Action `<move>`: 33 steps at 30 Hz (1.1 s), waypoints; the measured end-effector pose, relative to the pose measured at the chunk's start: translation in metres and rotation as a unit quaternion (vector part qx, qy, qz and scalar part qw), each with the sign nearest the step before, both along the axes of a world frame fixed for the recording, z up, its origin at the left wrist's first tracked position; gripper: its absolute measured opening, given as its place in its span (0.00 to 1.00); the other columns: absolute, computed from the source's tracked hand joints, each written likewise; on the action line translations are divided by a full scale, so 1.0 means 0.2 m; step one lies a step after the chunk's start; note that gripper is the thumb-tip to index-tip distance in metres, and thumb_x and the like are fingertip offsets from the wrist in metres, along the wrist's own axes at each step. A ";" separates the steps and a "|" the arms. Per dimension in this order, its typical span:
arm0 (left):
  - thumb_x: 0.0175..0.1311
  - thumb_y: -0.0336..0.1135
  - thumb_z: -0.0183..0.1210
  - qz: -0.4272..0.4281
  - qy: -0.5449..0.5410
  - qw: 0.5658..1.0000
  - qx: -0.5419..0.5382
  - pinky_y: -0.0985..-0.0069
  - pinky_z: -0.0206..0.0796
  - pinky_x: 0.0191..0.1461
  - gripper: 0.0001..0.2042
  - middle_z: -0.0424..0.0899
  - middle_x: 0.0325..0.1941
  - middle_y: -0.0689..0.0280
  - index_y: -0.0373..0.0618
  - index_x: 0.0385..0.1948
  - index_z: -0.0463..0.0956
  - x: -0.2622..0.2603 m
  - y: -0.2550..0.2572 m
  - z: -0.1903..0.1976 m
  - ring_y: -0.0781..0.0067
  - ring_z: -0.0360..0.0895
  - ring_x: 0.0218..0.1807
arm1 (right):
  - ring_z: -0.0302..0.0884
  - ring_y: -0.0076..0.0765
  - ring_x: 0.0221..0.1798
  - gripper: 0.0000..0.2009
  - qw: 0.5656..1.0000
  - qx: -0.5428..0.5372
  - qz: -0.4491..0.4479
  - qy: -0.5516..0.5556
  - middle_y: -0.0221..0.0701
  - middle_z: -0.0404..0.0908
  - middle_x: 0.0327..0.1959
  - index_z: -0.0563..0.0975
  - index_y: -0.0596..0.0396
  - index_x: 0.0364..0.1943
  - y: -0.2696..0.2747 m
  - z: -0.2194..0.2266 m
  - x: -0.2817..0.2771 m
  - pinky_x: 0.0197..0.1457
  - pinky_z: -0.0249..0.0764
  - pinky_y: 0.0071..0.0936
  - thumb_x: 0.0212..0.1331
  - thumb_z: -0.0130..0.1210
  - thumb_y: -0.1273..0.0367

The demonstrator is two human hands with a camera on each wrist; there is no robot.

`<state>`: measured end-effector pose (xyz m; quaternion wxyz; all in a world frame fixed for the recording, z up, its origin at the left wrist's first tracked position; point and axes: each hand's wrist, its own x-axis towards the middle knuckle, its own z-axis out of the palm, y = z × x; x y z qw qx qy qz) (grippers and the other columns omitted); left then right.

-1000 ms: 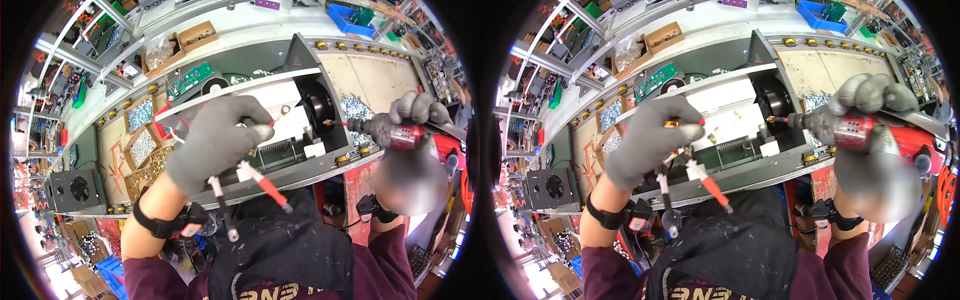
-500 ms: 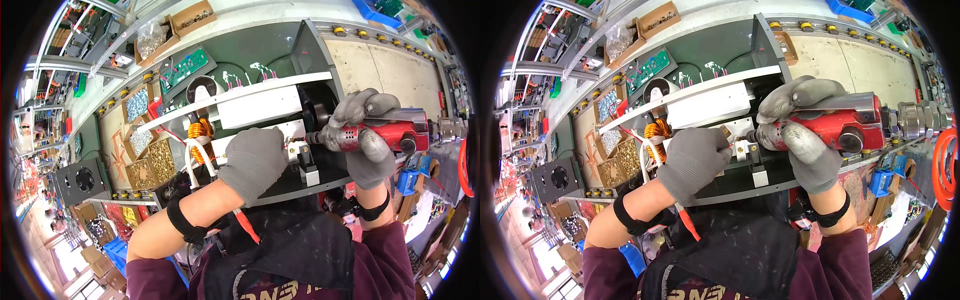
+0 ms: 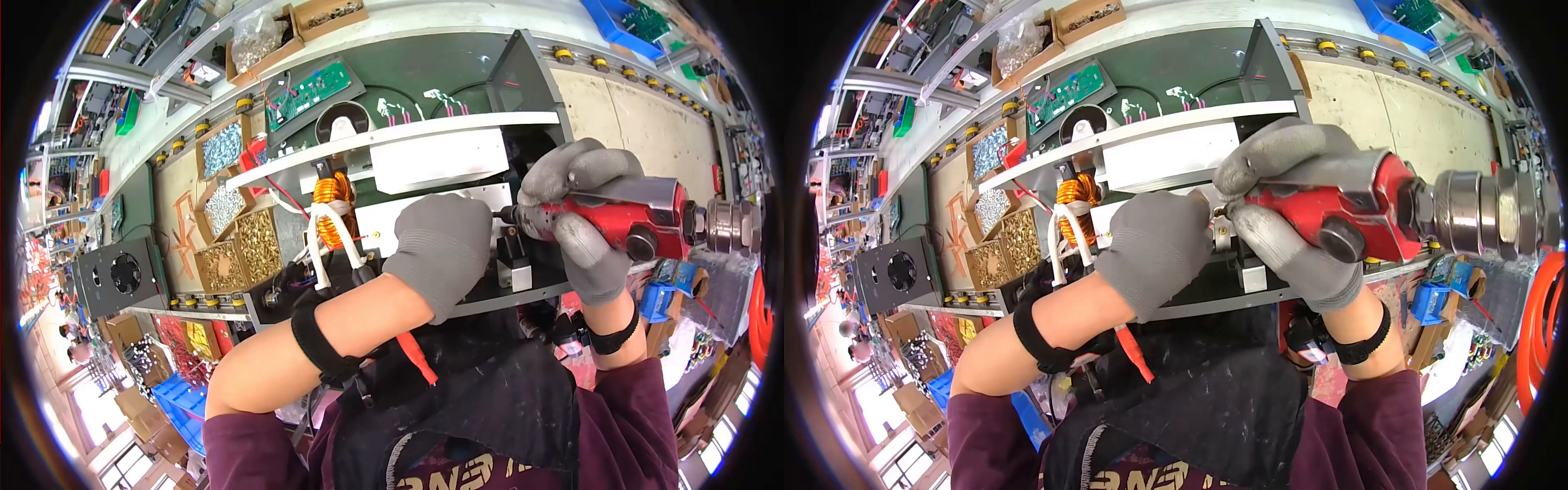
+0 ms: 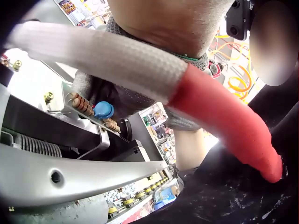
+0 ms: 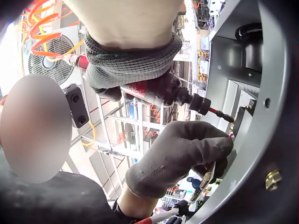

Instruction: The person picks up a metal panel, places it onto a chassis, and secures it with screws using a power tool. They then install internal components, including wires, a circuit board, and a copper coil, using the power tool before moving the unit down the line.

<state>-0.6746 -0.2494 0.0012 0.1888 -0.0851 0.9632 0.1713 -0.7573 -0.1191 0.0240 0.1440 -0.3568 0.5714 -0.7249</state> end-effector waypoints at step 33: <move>0.54 0.39 0.56 0.008 -0.040 0.998 0.038 0.64 0.72 0.34 0.10 0.81 0.25 0.59 0.46 0.33 0.79 0.05 -0.01 0.00 0.58 0.80 0.30 | 0.76 0.27 0.42 0.16 0.999 0.038 -0.004 0.014 0.34 0.77 0.37 0.70 0.59 0.42 -0.09 0.01 0.04 0.47 0.73 0.25 0.47 0.55 0.83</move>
